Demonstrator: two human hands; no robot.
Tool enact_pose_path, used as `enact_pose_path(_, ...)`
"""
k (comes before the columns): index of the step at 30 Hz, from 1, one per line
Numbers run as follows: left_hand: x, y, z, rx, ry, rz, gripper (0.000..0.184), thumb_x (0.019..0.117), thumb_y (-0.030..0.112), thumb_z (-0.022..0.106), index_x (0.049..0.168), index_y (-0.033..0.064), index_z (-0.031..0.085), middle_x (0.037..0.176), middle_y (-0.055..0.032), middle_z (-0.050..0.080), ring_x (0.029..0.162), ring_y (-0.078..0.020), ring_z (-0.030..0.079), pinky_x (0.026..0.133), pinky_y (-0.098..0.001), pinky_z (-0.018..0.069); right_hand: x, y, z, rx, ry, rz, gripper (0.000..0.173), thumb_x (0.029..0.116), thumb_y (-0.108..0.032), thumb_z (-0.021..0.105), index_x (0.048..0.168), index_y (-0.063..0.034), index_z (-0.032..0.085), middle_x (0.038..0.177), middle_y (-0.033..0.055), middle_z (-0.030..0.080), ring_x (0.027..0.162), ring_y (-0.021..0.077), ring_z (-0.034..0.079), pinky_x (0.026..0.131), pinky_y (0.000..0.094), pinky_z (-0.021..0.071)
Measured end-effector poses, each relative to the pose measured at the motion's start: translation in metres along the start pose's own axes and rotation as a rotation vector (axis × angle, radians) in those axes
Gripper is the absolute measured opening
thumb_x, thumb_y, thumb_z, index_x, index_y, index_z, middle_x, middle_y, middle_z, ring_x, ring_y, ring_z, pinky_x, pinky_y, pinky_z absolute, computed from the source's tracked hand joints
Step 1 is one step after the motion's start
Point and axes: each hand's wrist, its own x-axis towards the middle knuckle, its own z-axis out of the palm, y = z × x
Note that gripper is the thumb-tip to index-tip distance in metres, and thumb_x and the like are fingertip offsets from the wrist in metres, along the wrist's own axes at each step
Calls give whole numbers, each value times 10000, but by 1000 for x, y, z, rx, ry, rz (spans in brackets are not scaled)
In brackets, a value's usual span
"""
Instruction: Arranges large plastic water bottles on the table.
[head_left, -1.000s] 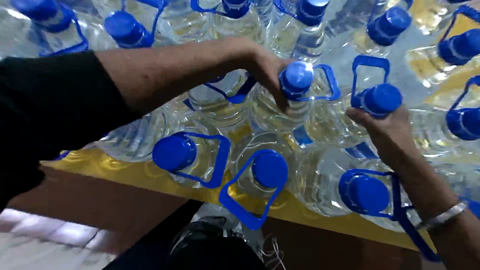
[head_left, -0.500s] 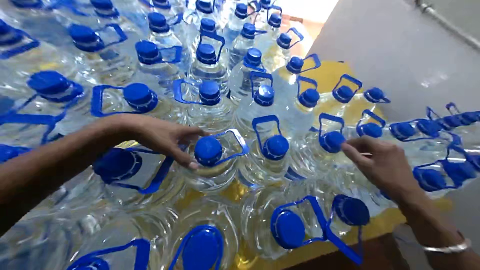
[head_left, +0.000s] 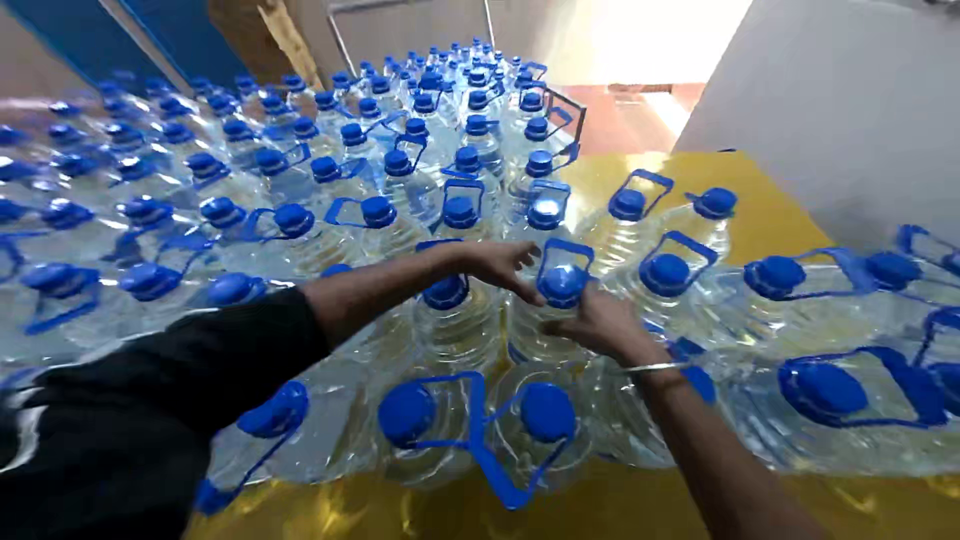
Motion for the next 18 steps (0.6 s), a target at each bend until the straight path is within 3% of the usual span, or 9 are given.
enact_pose_path(1,17,1,11,-74,-7,26,932,826,239,866,1544,5,320,1444,-271,511,1285,-379,563,1078,-517,466,-3,-1,-2,16,-1,-9,817,805,-480,849,1330,59,529,1136,288,662,1064,472,654,887,663,518)
enact_pose_path(3,30,9,26,-143,-14,45,830,822,124,854,1511,15,404,1378,-239,574,1233,-315,598,1066,-468,480,-6,-1,-7,54,-36,-50,755,856,-419,825,1346,72,527,1156,317,654,1088,499,643,894,674,505)
enact_pose_path(5,17,22,34,-168,1,-65,625,920,219,773,1457,55,499,1314,-196,623,1179,-286,621,1023,-481,496,3,4,-11,51,-100,-116,868,823,-475,837,1433,32,483,1213,309,647,1138,488,631,949,681,487)
enact_pose_path(6,4,24,35,-205,38,-140,586,955,287,732,1450,61,514,1305,-209,625,1162,-319,621,977,-530,504,8,5,-10,47,-138,-162,917,802,-494,848,1470,-3,454,1236,297,644,1161,476,625,966,681,479)
enact_pose_path(9,-25,25,36,-299,242,-276,517,1021,381,622,1353,-11,569,1270,-252,630,1117,-395,653,933,-605,536,29,13,-11,100,-192,-308,952,753,-435,903,1496,-56,444,1287,277,633,1207,455,608,1003,680,463)
enact_pose_path(13,-23,27,35,-125,291,-311,517,974,462,673,1210,2,661,1089,-224,696,995,-372,685,910,-601,538,33,27,-13,96,-235,-357,951,820,-458,848,1552,-73,378,1334,285,611,1238,457,595,1031,676,451)
enact_pose_path(15,-19,24,38,-100,259,-302,592,926,441,745,1311,16,598,1191,-243,661,1091,-390,648,969,-606,504,25,26,-16,62,-264,-342,967,858,-462,814,1584,-65,314,1329,296,610,1234,462,598,1034,671,451)
enact_pose_path(17,-17,20,58,-80,226,-262,844,832,369,854,1477,34,424,1370,-229,579,1269,-360,570,1084,-561,449,19,22,-20,5,-282,-345,950,895,-451,780,1588,-36,280,1301,304,618,1208,466,611,1014,667,464)
enact_pose_path(18,-17,20,70,-31,235,-264,955,775,367,900,1513,38,391,1433,-223,538,1319,-358,536,1107,-562,427,15,23,-23,-22,-265,-369,889,912,-439,761,1568,-30,321,1275,293,633,1181,455,628,997,659,480)
